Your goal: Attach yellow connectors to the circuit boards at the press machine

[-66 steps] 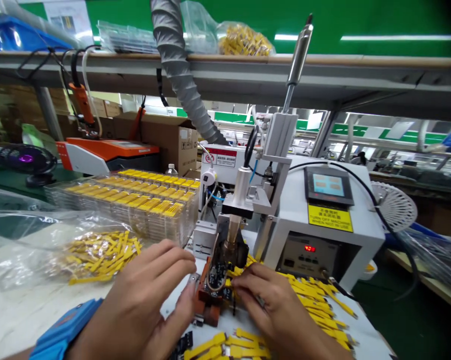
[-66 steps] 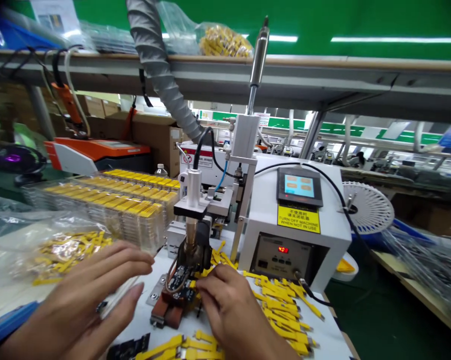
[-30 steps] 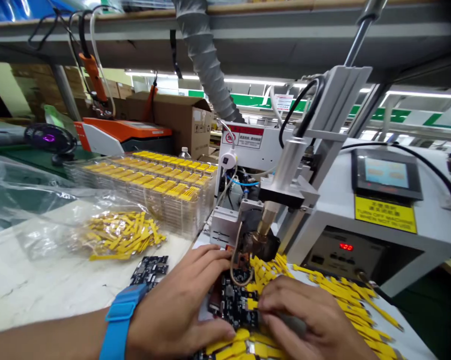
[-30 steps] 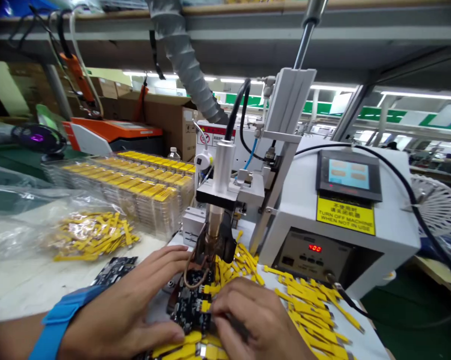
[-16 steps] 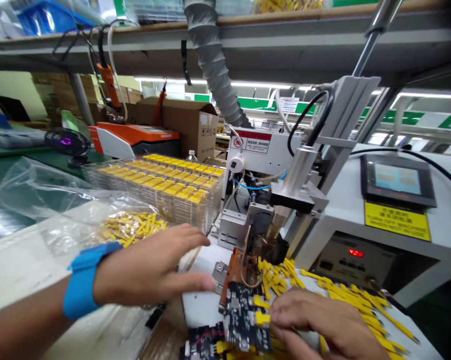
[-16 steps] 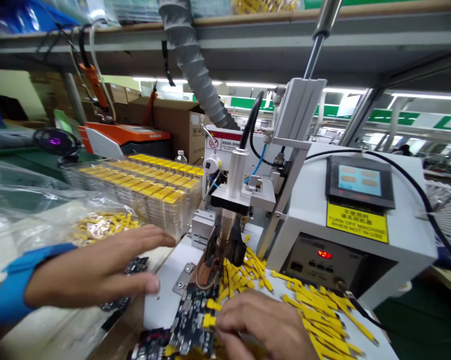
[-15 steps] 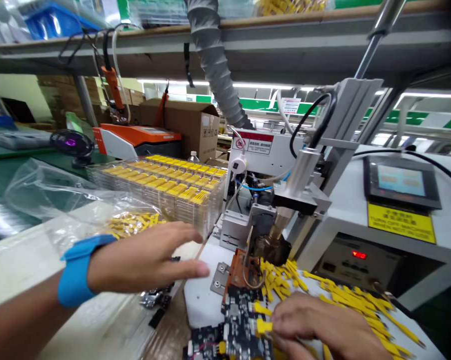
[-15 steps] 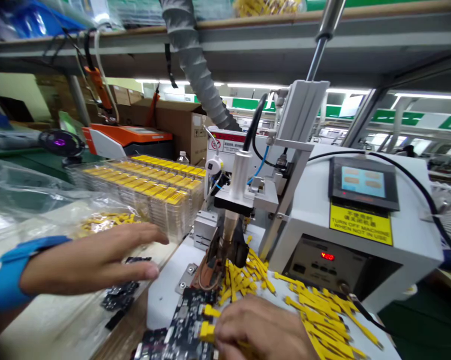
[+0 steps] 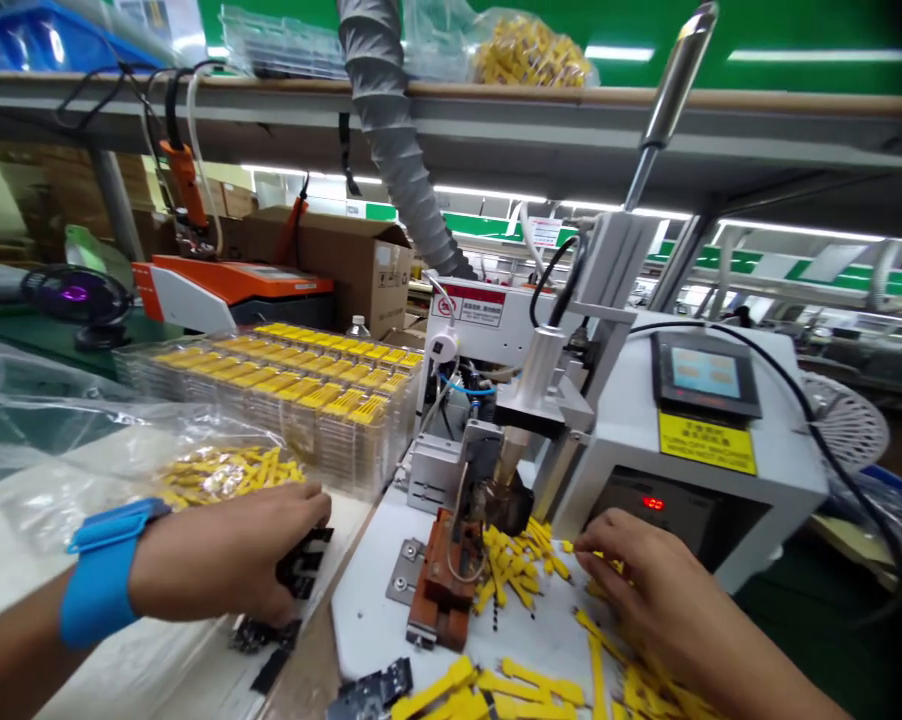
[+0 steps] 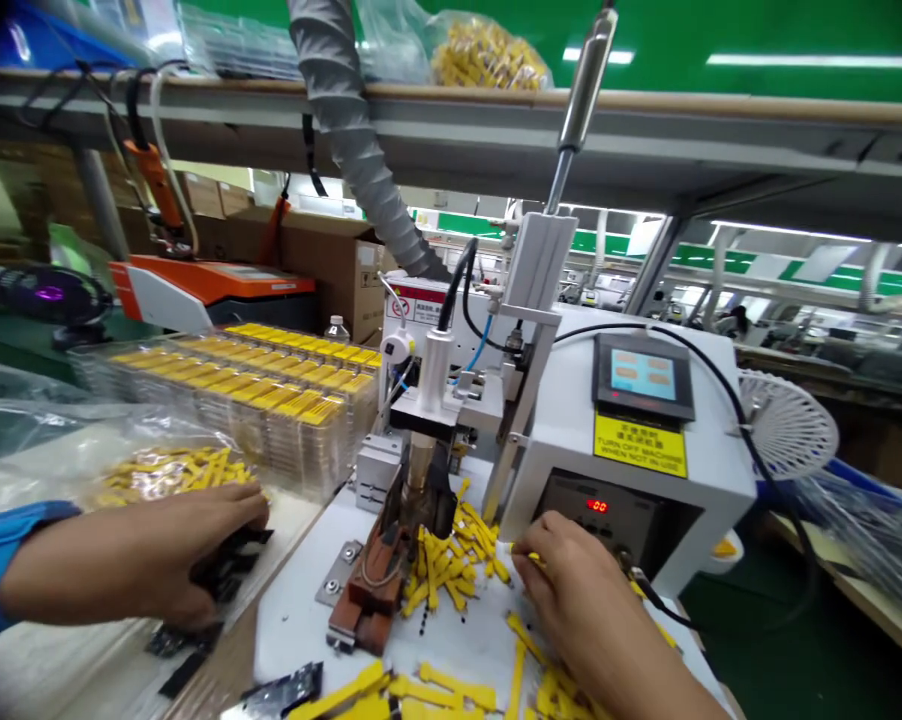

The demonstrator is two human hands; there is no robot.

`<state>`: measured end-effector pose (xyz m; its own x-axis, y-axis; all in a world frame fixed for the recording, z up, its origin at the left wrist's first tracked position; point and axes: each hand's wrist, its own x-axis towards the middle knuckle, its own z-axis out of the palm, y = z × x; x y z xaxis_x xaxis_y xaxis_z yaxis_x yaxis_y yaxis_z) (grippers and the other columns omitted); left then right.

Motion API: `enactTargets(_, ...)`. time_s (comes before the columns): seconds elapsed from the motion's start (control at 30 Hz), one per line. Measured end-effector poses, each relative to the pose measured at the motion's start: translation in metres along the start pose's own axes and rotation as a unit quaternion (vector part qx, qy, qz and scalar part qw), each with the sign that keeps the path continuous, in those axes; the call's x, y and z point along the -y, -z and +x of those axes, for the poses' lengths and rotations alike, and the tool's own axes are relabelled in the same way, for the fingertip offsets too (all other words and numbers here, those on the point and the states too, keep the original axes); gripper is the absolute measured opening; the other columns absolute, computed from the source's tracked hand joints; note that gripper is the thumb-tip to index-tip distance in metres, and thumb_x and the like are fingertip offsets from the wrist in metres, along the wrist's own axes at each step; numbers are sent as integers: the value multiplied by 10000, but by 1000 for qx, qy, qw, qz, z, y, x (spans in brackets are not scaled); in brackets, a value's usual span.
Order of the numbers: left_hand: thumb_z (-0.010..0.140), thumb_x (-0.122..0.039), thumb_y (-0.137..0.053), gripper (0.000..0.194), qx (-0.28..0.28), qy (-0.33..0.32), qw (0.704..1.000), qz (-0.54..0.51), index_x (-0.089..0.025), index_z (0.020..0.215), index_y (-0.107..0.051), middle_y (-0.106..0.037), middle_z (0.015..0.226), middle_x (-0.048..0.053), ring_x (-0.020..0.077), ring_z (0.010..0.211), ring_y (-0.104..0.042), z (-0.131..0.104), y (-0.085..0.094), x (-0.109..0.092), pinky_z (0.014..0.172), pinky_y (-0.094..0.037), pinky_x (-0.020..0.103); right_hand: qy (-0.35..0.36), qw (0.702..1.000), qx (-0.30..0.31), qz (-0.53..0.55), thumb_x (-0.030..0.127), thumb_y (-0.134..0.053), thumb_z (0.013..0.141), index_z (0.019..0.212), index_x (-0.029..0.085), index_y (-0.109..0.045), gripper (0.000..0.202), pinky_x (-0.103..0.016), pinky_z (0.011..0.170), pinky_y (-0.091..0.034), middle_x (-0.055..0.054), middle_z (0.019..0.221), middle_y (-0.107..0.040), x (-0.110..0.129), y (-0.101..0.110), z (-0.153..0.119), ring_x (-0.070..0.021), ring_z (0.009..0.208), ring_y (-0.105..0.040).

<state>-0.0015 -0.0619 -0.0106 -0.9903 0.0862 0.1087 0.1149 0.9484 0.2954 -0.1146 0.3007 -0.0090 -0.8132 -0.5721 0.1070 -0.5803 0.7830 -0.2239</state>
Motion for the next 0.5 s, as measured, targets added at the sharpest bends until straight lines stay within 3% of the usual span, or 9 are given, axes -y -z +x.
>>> enactTargets(0.13, 675, -402, -767, 505, 41, -28, 994, -95, -230, 1110, -578, -582, 1050, 43, 233, 916, -573, 17, 9, -17, 750, -478, 294, -59, 996, 62, -17, 154, -404, 919, 852, 169, -628, 234, -381, 807, -411, -83, 935, -547, 3, 5, 0, -232, 915, -532)
enactTargets(0.23, 670, -525, -779, 631, 25, -60, 984, -163, -244, 1182, -540, -562, 1130, 37, 223, 983, -560, 26, -2, -36, 829, -480, 312, -66, 994, 79, -19, 127, -419, 908, 835, 157, -631, 227, -375, 811, -402, -87, 938, -549, 9, 9, -4, -235, 925, -522)
enactTargets(0.4, 635, -469, -821, 771, -30, -38, 973, -225, -242, 1288, -479, -566, 1212, 60, 253, 1075, -546, 32, -29, -56, 939, -448, 389, -66, 991, 113, -39, 185, -488, 891, 809, 149, -625, 163, -386, 820, -400, -98, 953, -563, 17, 17, -15, -261, 949, -508)
enactTargets(0.5, 642, -406, -825, 787, -56, -62, 961, -263, -230, 1313, -455, -571, 1220, 77, 260, 1070, -559, 38, -40, -66, 942, -454, 413, -59, 987, 131, -69, 166, -467, 886, 799, 128, -620, 180, -400, 826, -396, -124, 947, -581, 24, 17, -17, -283, 952, -518)
